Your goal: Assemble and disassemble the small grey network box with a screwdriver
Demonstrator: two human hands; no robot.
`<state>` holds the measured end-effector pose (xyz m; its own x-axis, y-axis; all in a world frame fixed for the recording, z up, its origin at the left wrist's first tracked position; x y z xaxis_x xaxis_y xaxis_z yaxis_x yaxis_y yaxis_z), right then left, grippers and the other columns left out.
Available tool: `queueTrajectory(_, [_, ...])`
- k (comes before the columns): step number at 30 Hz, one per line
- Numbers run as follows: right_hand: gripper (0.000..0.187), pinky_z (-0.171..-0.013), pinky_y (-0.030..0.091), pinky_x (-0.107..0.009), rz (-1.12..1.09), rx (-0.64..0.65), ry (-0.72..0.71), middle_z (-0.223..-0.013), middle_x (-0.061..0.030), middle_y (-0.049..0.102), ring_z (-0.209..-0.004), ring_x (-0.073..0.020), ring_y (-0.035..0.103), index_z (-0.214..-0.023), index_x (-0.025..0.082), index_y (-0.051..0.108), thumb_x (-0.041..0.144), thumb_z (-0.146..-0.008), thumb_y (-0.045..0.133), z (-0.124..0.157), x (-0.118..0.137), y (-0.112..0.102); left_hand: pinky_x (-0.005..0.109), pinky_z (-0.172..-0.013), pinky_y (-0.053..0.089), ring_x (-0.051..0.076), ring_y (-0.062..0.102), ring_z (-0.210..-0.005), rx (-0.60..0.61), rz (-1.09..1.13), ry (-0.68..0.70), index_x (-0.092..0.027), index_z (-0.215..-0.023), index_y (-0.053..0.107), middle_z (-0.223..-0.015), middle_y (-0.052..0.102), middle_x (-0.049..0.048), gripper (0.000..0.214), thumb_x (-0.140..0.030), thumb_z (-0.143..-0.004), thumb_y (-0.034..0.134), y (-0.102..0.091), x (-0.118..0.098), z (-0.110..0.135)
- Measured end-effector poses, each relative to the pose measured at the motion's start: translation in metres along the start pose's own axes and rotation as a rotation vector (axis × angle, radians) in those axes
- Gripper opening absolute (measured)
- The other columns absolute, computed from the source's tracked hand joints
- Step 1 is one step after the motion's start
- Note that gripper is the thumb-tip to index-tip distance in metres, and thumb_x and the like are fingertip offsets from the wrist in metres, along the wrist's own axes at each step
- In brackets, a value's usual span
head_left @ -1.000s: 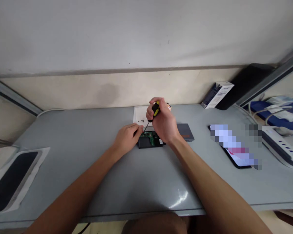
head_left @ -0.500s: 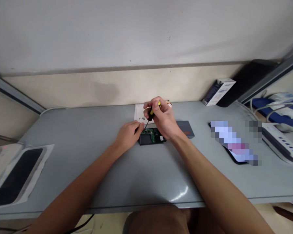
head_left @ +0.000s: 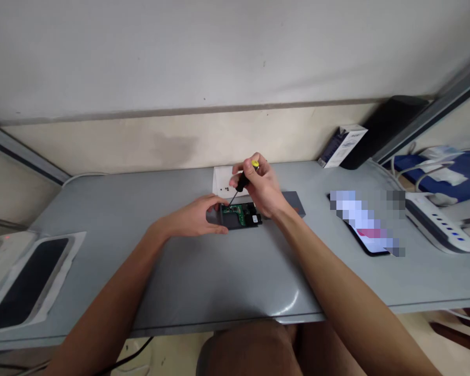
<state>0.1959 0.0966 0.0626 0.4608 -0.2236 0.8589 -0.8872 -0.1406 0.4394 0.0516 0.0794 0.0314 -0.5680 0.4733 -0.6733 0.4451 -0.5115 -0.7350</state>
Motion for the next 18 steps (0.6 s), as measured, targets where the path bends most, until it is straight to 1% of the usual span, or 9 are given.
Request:
queueTrajectory(2, [0.056,-0.057,0.041,-0.027,0.028,-0.007,-0.059,-0.063,0.0090,0.047,-0.054,-0.0093,0.048,-0.079,0.026,0.043,0.065,-0.079,0.082,0.000,0.003,0.002,0.038,-0.092,0.054,0.029,0.067,-0.110,-0.002,-0.021,-0.021,-0.026,-0.129,0.069,-0.124,0.071,0.0080,0.065,-0.043,-0.071,0.091,0.000,0.000,0.001])
queueTrajectory(3, [0.055,-0.055,0.038,-0.027,0.021,-0.018,-0.075,-0.061,0.0092,0.043,-0.053,-0.0094,0.044,-0.081,0.026,0.044,0.071,-0.081,0.077,0.000,0.003,0.003,0.038,-0.093,0.054,0.029,0.067,-0.110,-0.008,-0.032,-0.036,-0.025,-0.129,0.069,-0.124,0.071,0.0078,0.065,-0.041,-0.070,0.092,0.000,0.001,0.002])
queueTrajectory(6, [0.059,-0.058,0.041,-0.029,-0.055,-0.019,0.003,-0.068,0.0053,0.045,-0.058,-0.0116,0.044,-0.094,0.027,0.058,0.085,-0.085,0.057,-0.002,-0.003,0.005,0.038,-0.093,0.054,0.029,0.067,-0.109,-0.026,-0.054,-0.069,-0.023,-0.127,0.069,-0.121,0.071,0.0071,0.064,-0.037,-0.069,0.092,0.001,0.003,0.000])
queueTrajectory(7, [0.059,-0.060,0.043,-0.029,-0.077,-0.010,0.043,-0.071,0.0040,0.046,-0.061,-0.0124,0.047,-0.097,0.027,0.060,0.085,-0.086,0.056,-0.002,-0.005,0.006,0.038,-0.092,0.054,0.029,0.067,-0.108,-0.030,-0.055,-0.073,-0.023,-0.126,0.069,-0.120,0.071,0.0068,0.064,-0.036,-0.068,0.093,0.002,0.003,0.000])
queueTrajectory(9, [0.053,-0.067,0.048,-0.029,-0.089,-0.016,0.078,-0.077,0.0023,0.051,-0.071,-0.0134,0.055,-0.094,0.027,0.061,0.078,-0.082,0.069,-0.003,-0.008,0.003,0.038,-0.091,0.054,0.029,0.067,-0.107,-0.026,-0.054,-0.071,-0.025,-0.123,0.070,-0.118,0.072,0.0061,0.064,-0.037,-0.066,0.094,0.002,0.003,-0.002])
queueTrajectory(12, [0.059,-0.070,0.050,-0.028,-0.090,-0.094,0.041,-0.085,0.0026,0.059,-0.073,-0.0119,0.061,-0.082,0.025,0.050,0.069,-0.069,0.087,-0.004,-0.007,-0.011,0.038,-0.089,0.054,0.029,0.067,-0.105,-0.024,-0.059,-0.077,-0.025,-0.123,0.070,-0.116,0.072,0.0054,0.062,-0.036,-0.066,0.093,0.002,0.004,-0.002])
queueTrajectory(15, [0.063,-0.060,0.044,-0.027,0.003,-0.103,-0.017,-0.069,0.0076,0.052,-0.057,-0.0090,0.053,-0.079,0.025,0.041,0.072,-0.072,0.084,-0.006,-0.004,-0.019,0.037,-0.089,0.053,0.028,0.067,-0.105,-0.017,-0.086,-0.079,-0.025,-0.123,0.069,-0.116,0.071,0.0052,0.060,-0.037,-0.068,0.091,0.002,0.003,-0.003])
queueTrajectory(17, [0.058,-0.059,0.042,-0.028,0.054,-0.070,-0.045,-0.064,0.0089,0.046,-0.056,-0.0096,0.050,-0.081,0.026,0.046,0.077,-0.079,0.073,-0.008,0.000,-0.020,0.038,-0.091,0.052,0.029,0.067,-0.106,-0.018,-0.115,-0.066,-0.024,-0.123,0.069,-0.117,0.071,0.0052,0.058,-0.039,-0.071,0.090,0.003,-0.001,-0.002])
queueTrajectory(18, [0.056,-0.061,0.043,-0.028,0.079,-0.050,-0.049,-0.065,0.0081,0.048,-0.060,-0.0104,0.053,-0.086,0.026,0.052,0.079,-0.082,0.068,-0.008,0.001,-0.020,0.038,-0.092,0.052,0.029,0.067,-0.107,-0.021,-0.134,-0.056,-0.025,-0.122,0.069,-0.117,0.071,0.0054,0.057,-0.040,-0.072,0.090,0.003,-0.002,-0.002])
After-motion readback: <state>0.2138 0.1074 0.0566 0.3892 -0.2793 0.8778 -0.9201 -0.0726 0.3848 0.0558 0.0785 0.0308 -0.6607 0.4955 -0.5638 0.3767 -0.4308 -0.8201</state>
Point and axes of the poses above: each hand's wrist, its own z-axis away from the middle knuckle, its own y-axis out of the palm, x = y × z, the point moved 9 cm from there along -z, towards the middle knuckle
